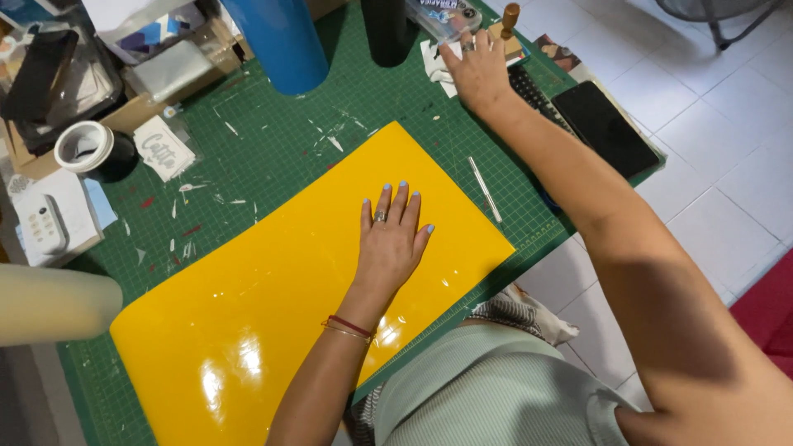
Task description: Preparing vinyl cutouts by peeling backing and handling a large yellow vinyl sheet on a cutting mat.
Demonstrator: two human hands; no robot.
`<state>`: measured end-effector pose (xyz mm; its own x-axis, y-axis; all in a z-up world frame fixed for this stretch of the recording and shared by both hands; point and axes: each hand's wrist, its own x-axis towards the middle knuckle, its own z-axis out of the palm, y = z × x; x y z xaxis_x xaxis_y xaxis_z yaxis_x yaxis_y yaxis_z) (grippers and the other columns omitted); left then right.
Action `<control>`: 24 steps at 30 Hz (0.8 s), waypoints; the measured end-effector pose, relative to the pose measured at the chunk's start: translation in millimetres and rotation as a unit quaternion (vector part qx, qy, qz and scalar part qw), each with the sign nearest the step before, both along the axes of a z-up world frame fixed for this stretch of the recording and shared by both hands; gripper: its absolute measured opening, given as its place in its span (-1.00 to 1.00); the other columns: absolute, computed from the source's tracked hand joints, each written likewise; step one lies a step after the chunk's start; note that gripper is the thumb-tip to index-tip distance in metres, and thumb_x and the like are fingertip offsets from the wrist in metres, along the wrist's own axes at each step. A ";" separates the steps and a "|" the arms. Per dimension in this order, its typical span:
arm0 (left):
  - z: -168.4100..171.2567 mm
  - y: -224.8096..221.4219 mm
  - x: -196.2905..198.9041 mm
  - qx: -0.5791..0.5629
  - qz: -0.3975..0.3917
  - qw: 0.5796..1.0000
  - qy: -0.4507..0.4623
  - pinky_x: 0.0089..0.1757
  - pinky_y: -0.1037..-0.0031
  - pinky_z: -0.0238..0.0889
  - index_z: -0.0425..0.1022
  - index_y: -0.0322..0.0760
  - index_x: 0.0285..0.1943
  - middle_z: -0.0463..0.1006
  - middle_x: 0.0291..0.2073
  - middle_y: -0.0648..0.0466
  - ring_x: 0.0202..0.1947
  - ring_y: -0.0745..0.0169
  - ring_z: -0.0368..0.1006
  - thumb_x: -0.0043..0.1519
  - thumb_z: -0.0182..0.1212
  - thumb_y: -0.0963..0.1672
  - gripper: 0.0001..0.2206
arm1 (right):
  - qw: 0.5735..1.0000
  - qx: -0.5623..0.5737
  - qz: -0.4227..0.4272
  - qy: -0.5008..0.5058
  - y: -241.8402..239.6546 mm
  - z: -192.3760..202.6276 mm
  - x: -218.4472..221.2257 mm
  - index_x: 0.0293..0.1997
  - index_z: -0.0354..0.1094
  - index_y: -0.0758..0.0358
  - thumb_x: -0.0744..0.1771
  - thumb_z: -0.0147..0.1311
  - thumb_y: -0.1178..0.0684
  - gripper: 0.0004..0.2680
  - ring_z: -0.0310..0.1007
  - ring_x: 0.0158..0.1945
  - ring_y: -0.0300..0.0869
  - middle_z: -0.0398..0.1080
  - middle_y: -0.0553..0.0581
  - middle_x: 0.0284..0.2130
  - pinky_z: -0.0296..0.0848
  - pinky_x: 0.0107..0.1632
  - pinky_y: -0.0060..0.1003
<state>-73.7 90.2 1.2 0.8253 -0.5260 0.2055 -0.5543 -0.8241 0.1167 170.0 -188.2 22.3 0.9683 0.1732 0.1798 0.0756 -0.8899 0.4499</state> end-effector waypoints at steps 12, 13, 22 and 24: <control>0.5 0.6 -0.4 -0.003 -0.003 1.000 -0.011 0.38 -0.25 -0.07 0.33 -0.17 0.56 0.28 0.57 -0.08 0.58 -0.26 0.11 0.48 -0.05 0.10 -0.47 | 0.991 0.062 -0.053 0.102 18.4 30.4 -24.9 0.72 -0.24 -0.13 0.44 -0.31 -0.44 -0.40 -0.01 0.57 0.27 -0.03 0.26 0.61 0.10 0.41 0.35; 0.8 0.4 -0.4 -0.002 -0.004 1.000 -0.013 0.38 -0.25 -0.07 0.33 -0.16 0.56 0.28 0.57 -0.08 0.57 -0.26 0.11 0.47 -0.04 0.10 -0.47 | 0.990 0.058 -0.054 0.112 17.3 29.5 -23.1 0.73 -0.28 -0.14 0.47 -0.33 -0.43 -0.43 -0.03 0.58 0.27 -0.05 0.26 0.61 0.13 0.42 0.37; 0.1 0.5 -1.1 -0.001 -0.003 1.000 -0.011 0.39 -0.24 -0.11 0.32 -0.16 0.56 0.27 0.57 -0.07 0.58 -0.25 0.11 0.48 -0.06 0.10 -0.46 | 0.999 0.047 -0.011 -0.008 9.0 -6.8 1.8 0.75 -0.28 0.03 0.51 -0.18 -0.39 -0.40 0.23 0.42 0.20 0.43 0.27 0.35 0.18 0.32 0.27; -2.8 1.8 0.1 -0.011 -0.004 1.000 -0.016 0.39 -0.24 -0.09 0.34 -0.17 0.55 0.28 0.57 -0.07 0.57 -0.24 0.12 0.46 -0.02 0.10 -0.47 | 0.998 0.058 -0.017 -0.004 11.4 -0.8 -0.7 0.74 -0.29 0.10 0.50 -0.16 -0.39 -0.38 0.22 0.43 0.19 0.19 0.22 0.49 0.23 0.31 0.27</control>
<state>-73.6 92.0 -1.5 0.8136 -0.5283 0.2426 -0.5652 -0.8166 0.1173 169.4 -176.8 21.5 0.9719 0.1177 0.2037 0.0415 -0.9380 0.3442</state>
